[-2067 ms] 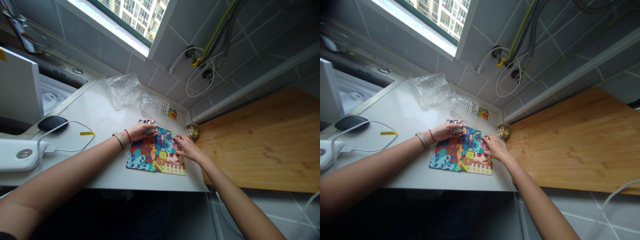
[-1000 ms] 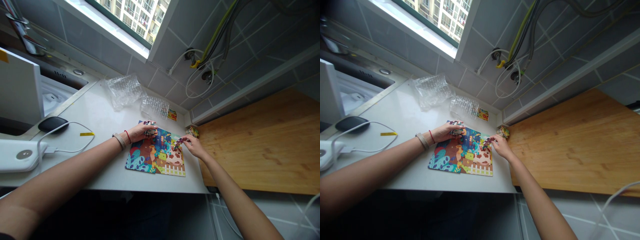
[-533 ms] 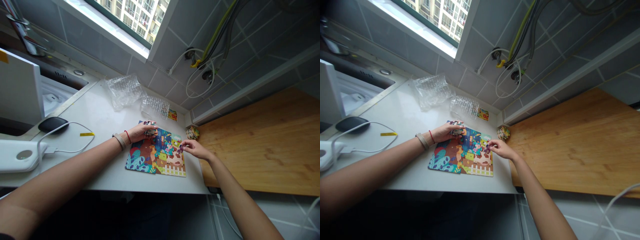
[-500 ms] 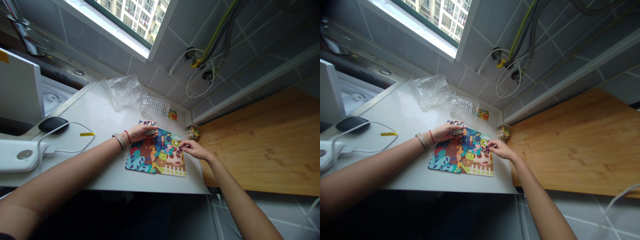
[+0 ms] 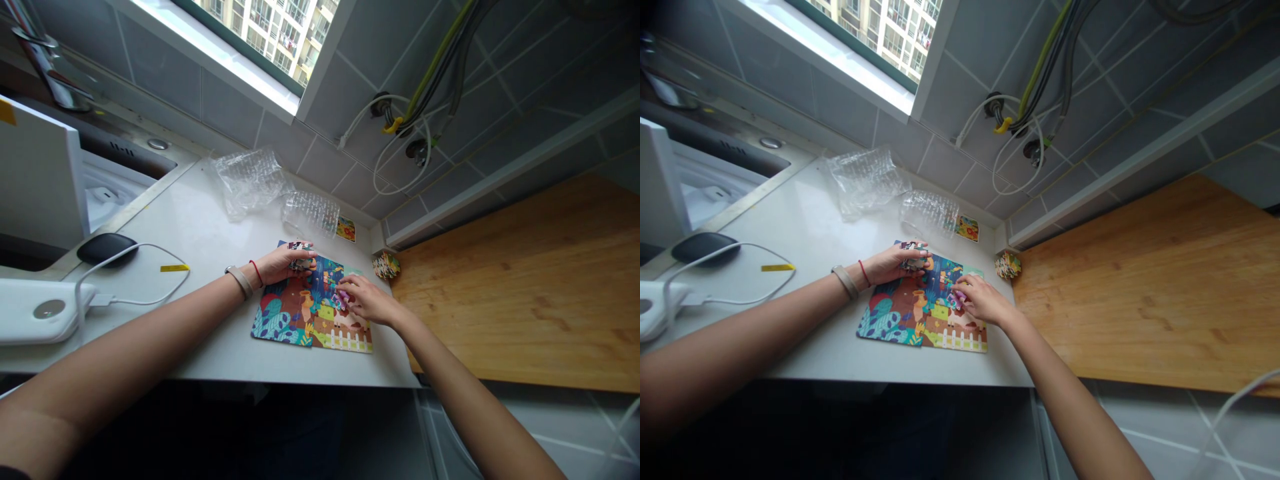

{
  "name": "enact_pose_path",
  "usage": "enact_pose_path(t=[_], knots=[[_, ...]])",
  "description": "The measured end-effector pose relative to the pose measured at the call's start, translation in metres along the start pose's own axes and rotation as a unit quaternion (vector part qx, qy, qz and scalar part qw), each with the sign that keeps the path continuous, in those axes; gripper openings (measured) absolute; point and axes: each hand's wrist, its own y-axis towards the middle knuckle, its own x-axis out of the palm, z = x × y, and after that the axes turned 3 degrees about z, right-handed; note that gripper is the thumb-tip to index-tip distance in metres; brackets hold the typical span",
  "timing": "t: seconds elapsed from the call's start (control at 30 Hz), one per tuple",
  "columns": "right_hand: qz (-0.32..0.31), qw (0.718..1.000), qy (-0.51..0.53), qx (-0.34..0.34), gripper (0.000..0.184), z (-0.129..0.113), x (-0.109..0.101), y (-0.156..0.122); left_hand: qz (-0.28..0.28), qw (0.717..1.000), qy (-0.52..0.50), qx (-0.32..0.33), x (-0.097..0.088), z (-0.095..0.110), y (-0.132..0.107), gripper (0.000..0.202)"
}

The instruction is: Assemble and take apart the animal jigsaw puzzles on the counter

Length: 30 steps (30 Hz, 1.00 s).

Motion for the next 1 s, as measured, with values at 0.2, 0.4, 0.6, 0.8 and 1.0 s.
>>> enact_pose_path(t=[0.2, 0.4, 0.6, 0.8, 1.0], knots=[[-0.014, 0.994, -0.105, 0.001, 0.039, -0.009, 0.003, 0.005, 0.003, 1.0, 0.015, 0.0, 0.001, 0.0, -0.001, 0.054], [-0.015, 0.994, -0.11, 0.017, 0.028, -0.009, 0.0, 0.003, 0.01, 1.0, 0.014, -0.001, 0.002, 0.001, -0.001, 0.053], [0.002, 0.996, -0.065, 0.057, 0.027, -0.002, 0.008, -0.006, 0.007, 1.0, 0.016, 0.0, 0.002, 0.001, -0.002, 0.055], [0.023, 0.996, -0.016, 0.081, 0.039, -0.005, 0.016, -0.006, 0.003, 1.0, 0.015, 0.001, 0.002, 0.001, -0.002, 0.054], [0.006, 0.992, 0.005, 0.126, 0.041, -0.012, 0.018, -0.002, 0.002, 1.0, 0.012, -0.001, 0.002, 0.001, -0.002, 0.052]])
